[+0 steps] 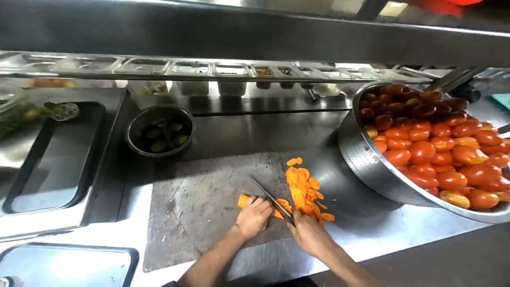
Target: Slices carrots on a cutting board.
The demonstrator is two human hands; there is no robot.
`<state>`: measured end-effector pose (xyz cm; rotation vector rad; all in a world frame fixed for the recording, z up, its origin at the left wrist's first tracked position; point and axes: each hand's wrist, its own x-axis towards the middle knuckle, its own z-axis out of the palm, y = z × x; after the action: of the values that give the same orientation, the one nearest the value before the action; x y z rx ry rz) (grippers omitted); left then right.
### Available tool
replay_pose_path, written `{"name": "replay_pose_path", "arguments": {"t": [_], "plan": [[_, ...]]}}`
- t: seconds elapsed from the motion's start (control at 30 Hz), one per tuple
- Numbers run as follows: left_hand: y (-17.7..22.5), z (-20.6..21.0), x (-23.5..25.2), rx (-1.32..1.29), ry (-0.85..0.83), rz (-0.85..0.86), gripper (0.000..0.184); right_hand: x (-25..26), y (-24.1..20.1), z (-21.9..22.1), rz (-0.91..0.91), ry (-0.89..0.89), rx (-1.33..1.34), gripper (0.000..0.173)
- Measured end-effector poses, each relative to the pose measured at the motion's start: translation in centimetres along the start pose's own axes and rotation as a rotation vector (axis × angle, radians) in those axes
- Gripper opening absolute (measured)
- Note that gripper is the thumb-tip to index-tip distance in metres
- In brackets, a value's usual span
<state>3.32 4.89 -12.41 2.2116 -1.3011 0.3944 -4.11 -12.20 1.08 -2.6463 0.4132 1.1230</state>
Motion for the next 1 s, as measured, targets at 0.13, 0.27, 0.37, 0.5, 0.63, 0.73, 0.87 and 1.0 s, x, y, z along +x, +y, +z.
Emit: {"name": "replay_pose_path", "arguments": {"t": [0.13, 0.27, 0.37, 0.5, 0.63, 0.73, 0.87, 1.0], "plan": [[0.0, 0.0, -0.1, -0.005, -0.002, -0.005, 0.018, -2.4, 1.3, 0.8, 0.061, -0.059, -0.026, 0.044], [0.1, 0.3, -0.3, -0.028, 0.009, -0.001, 0.018, 1.3, -0.9, 2.1, 0.057, 0.019, -0.014, 0.042], [0.1, 0.1, -0.4, -0.022, 0.005, 0.001, 0.018, 0.0, -0.9, 0.8, 0.019, -0.005, 0.01, 0.045], [0.0, 0.1, -0.3, -0.021, 0.005, -0.008, 0.018, -2.5, 0.9, 1.5, 0.072, -0.061, 0.015, 0.045], [0.0, 0.2, -0.3, -0.026, 0.003, -0.008, 0.018, 1.0, -0.9, 2.6, 0.054, 0.013, 0.048, 0.044], [-0.1, 0.0, -0.2, -0.034, -0.003, -0.004, 0.018, -1.0, -0.8, 0.8, 0.026, -0.015, 0.04, 0.046], [-0.1, -0.1, -0.3, -0.045, -0.01, -0.014, 0.016, -1.1, -0.2, 1.9, 0.036, -0.037, 0.085, 0.045], [0.0, -0.1, -0.5, -0.06, -0.004, -0.011, 0.016, 1.1, -1.6, 1.7, 0.003, 0.005, 0.053, 0.043]]}}
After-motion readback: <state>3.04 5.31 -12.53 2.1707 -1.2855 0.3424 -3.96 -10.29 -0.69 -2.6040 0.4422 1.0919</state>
